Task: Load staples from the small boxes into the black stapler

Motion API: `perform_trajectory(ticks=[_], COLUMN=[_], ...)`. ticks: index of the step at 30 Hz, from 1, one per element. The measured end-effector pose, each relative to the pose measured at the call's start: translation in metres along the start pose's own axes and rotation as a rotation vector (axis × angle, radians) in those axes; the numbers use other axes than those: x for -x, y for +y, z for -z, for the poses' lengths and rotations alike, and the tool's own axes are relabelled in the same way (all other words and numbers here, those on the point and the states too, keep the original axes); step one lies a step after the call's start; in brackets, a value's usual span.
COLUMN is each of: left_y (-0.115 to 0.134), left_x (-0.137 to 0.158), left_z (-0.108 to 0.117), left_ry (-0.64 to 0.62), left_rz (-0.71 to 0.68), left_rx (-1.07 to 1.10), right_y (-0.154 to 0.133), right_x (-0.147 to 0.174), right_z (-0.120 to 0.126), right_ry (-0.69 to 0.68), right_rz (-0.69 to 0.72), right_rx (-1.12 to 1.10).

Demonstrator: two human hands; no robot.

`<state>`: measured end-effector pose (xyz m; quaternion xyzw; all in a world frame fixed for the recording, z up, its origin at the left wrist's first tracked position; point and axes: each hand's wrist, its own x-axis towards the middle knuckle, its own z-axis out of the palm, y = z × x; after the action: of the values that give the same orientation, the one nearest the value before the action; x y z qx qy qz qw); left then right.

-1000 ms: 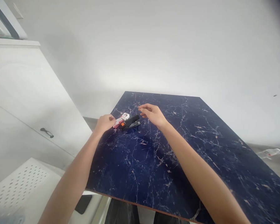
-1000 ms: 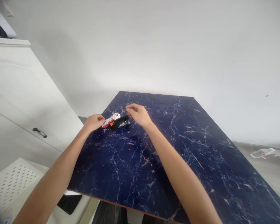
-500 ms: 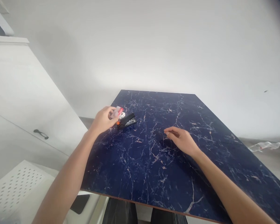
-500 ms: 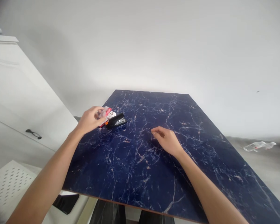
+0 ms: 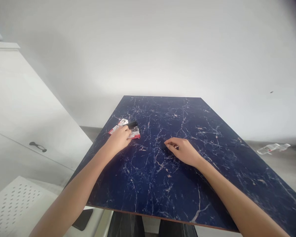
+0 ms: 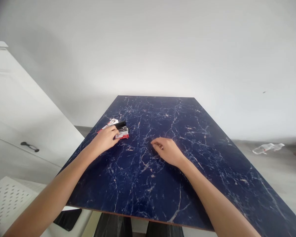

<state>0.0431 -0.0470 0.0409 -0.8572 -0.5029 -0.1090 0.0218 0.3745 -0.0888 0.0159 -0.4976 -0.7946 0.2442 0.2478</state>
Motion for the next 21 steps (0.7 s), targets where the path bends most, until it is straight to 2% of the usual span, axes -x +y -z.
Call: perform_trajectory(ticks=[3, 7, 10, 12, 15, 21], left_y=[0.027, 0.089, 0.125, 0.135, 0.134, 0.137], left_x=[0.004, 0.004, -0.001, -0.003, -0.004, -0.002], left_z=[-0.004, -0.019, -0.033, -0.042, -0.05, -0.056], left_ry=[0.045, -0.021, -0.096, -0.134, -0.177, -0.191], left_rz=[-0.11, -0.363, -0.508, -0.557, -0.571, -0.553], left_rx=[0.063, 0.289, 0.315, 0.311, 0.318, 0.339], right_y=[-0.008, -0.014, -0.01, -0.006, -0.002, -0.005], right_x=[0.004, 0.016, 0.028, 0.032, 0.035, 0.034], right_z=[0.002, 0.007, 0.006, 0.003, -0.001, -0.001], right_ry=[-0.03, -0.114, -0.2, -0.269, -0.343, -0.362], right_rz=[0.07, 0.181, 0.244, 0.241, 0.194, 0.165], right_rx=[0.068, 0.172, 0.212, 0.223, 0.209, 0.179])
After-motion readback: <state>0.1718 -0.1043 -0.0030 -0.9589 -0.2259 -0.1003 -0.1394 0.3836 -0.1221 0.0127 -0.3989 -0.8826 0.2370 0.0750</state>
